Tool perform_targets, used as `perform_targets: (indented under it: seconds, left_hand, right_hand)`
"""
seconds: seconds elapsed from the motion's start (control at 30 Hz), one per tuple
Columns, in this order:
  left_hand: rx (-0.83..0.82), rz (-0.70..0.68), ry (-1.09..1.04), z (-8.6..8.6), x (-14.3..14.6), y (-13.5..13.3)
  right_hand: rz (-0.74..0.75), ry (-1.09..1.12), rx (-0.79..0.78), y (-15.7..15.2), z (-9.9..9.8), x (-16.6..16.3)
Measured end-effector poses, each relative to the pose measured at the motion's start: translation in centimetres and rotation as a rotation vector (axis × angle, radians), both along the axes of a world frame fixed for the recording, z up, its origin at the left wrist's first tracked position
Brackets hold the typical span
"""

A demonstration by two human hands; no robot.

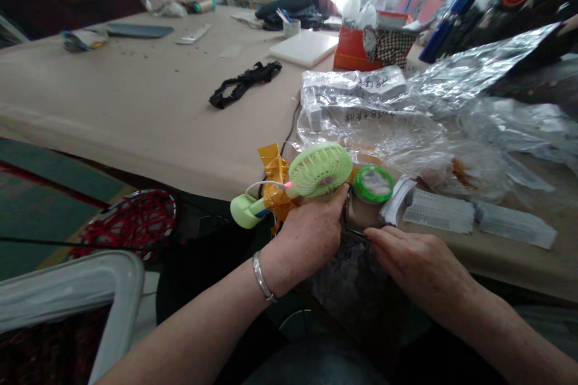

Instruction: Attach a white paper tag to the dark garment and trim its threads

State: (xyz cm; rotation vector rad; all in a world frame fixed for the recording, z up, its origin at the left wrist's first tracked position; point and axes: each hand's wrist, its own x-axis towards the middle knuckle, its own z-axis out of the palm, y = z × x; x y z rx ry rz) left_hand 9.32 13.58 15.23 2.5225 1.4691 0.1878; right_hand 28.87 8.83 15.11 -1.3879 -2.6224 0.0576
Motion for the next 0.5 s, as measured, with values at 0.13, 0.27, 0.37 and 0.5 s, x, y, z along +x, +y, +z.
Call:
perform_targets:
  seconds: [0.13, 0.27, 0.37, 0.5]
  left_hand:
    - [-0.005, 0.003, 0.002, 0.09, 0.05, 0.03]
    - [-0.017, 0.011, -0.004, 0.25, 0.13, 0.01]
    - [-0.022, 0.008, -0.012, 0.26, 0.12, -0.02]
    - [-0.005, 0.009, -0.038, 0.02, 0.08, 0.0]
  right_hand:
    - [0.017, 0.018, 0.005, -0.17, 0.11, 0.35]
    - [0.006, 0.028, 0.009, 0.12, -0.07, 0.47]
    - [0.018, 0.012, 0.003, 0.34, -0.22, 0.22]
    - [0.018, -0.007, 0.016, 0.37, -0.13, -0.04]
